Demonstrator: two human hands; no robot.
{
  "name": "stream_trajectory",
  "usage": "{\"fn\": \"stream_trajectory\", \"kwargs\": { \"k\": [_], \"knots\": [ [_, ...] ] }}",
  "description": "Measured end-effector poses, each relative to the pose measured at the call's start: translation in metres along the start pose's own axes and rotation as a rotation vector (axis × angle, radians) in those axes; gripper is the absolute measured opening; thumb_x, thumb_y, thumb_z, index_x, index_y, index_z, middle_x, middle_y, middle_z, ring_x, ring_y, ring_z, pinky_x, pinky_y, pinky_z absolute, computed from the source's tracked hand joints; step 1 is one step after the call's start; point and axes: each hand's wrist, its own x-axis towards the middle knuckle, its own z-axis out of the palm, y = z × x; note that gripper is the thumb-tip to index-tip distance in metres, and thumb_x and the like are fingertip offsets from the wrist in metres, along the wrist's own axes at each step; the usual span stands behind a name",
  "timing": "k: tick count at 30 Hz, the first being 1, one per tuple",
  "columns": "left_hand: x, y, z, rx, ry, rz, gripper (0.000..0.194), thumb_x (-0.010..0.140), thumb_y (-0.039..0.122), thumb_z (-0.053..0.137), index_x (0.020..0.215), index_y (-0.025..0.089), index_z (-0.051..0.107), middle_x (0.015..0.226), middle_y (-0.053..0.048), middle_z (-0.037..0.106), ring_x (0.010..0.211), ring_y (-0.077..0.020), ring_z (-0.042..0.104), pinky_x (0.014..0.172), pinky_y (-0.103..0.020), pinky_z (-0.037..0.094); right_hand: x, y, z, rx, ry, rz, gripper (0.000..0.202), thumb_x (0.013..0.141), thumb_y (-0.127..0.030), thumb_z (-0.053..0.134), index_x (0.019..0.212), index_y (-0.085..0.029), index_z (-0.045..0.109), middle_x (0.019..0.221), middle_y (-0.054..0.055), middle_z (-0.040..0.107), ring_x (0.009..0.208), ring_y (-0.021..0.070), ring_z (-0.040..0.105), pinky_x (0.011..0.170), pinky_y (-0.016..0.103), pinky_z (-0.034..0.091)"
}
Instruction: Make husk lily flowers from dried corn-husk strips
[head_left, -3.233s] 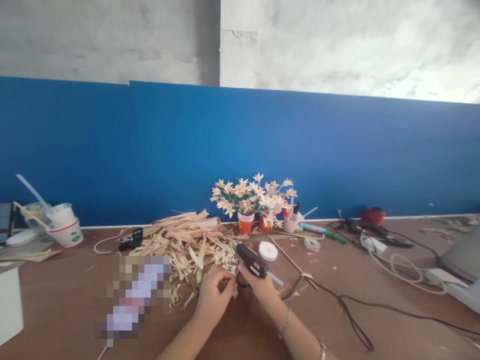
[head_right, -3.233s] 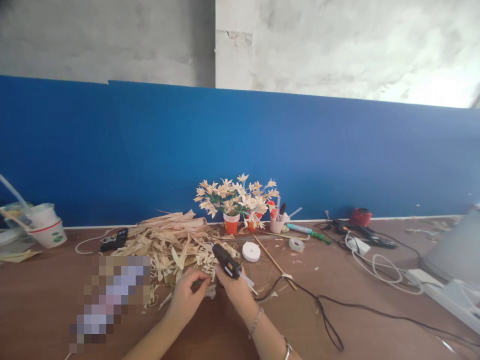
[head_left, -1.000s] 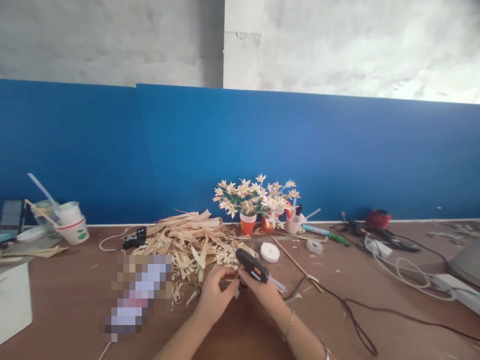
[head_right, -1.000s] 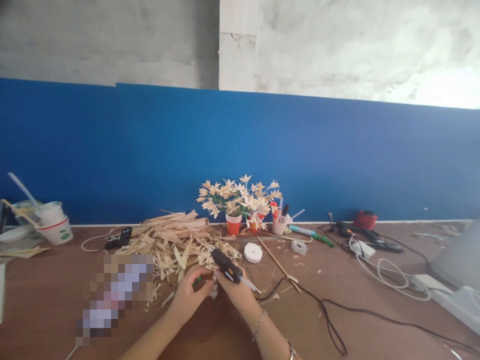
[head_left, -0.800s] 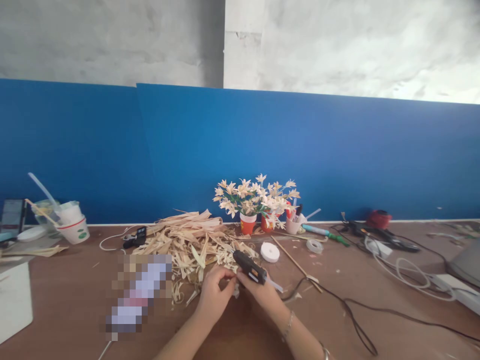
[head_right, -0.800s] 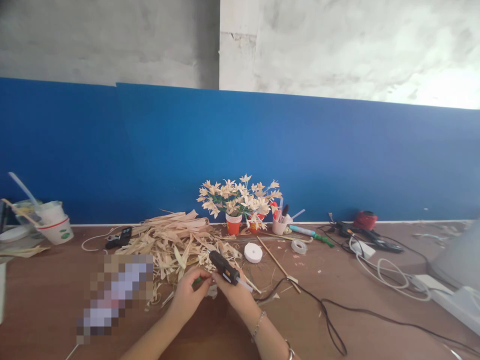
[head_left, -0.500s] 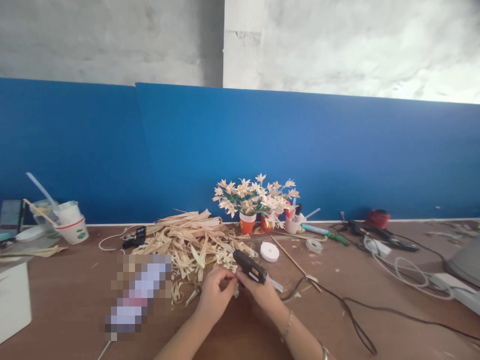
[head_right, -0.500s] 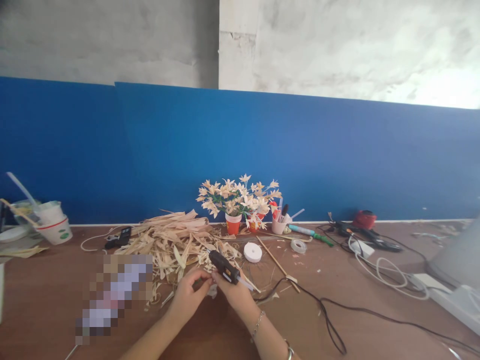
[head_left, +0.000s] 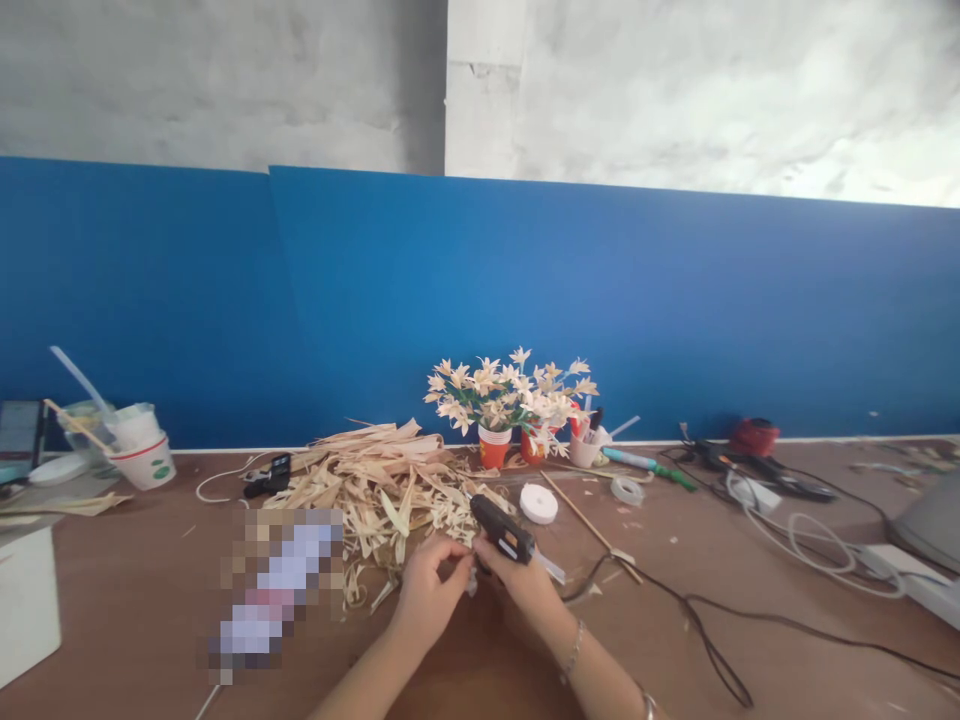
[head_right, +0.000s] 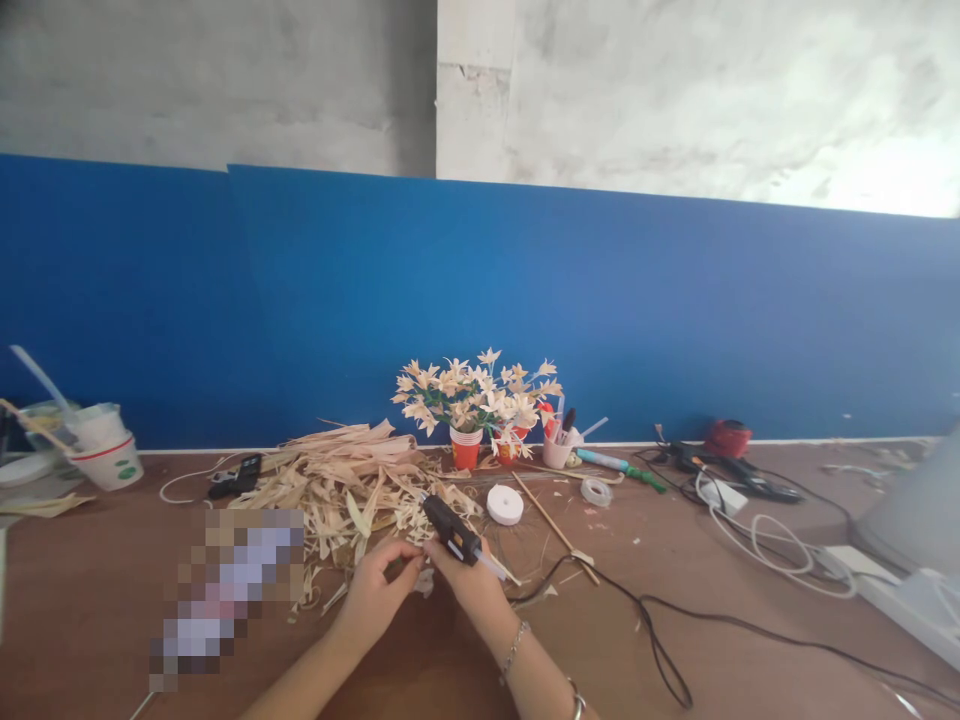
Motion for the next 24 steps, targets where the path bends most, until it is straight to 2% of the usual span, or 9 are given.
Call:
{"fn": "stream_trajectory", "kwargs": {
  "k": [3,6,10,16,24],
  "knots": [
    [0.0005,0.0008,0.0,-0.035,-0.02,-0.054,0.018,0.075,0.024,0.054,0.064,0.017,0.065,0.063,-0.002,0.065,0.064,-0.0164,0.058,0.063,-0.026,0.045,-0.0014,-0.0053,-0.0007,0.013,-0.044,0.003,0.031,0.062,-0.045,0.069,0.073,-0.016,0.066,0.068,0.003,0.065,0.063,0.0187,0.058,0.061,0.03,0.048],
    [0.0007,0.0009,0.0004,-0.064,-0.04,-0.097,0.018,0.075,0.025,0.054,0.065,0.016,0.066,0.065,-0.003,0.066,0.064,-0.0164,0.058,0.062,-0.026,0.046,-0.0025,-0.0076,0.0004,0.024,-0.021,0.014,0.029,0.061,-0.043,0.068,0.07,-0.016,0.065,0.065,0.002,0.064,0.061,0.0176,0.057,0.06,0.029,0.047],
    [0.0003,-0.0001,0.0017,-0.135,-0.075,-0.147,0.019,0.075,0.027,0.054,0.066,0.016,0.066,0.062,-0.003,0.066,0.061,-0.0153,0.058,0.058,-0.024,0.046,-0.0026,-0.0063,0.0018,0.01,-0.017,0.025,0.026,0.061,-0.041,0.068,0.066,-0.016,0.063,0.06,0.001,0.061,0.058,0.0166,0.055,0.057,0.028,0.047],
    [-0.0003,-0.0031,0.0041,-0.19,-0.112,-0.213,0.018,0.074,0.028,0.056,0.069,0.014,0.066,0.06,-0.003,0.066,0.054,-0.0143,0.057,0.055,-0.024,0.045,-0.0021,-0.0012,0.0006,0.011,-0.048,0.007,0.026,0.064,-0.041,0.067,0.068,-0.016,0.064,0.063,0.001,0.062,0.059,0.0167,0.056,0.055,0.027,0.046],
    [-0.0008,-0.0017,0.0027,-0.101,-0.101,-0.147,0.019,0.077,0.026,0.053,0.064,0.016,0.064,0.059,-0.002,0.065,0.057,-0.0147,0.058,0.058,-0.024,0.045,-0.0004,-0.0007,0.0005,0.016,-0.064,-0.007,0.022,0.066,-0.038,0.065,0.066,-0.016,0.062,0.062,0.0,0.062,0.06,0.0164,0.056,0.062,0.029,0.047]
  ]
}}
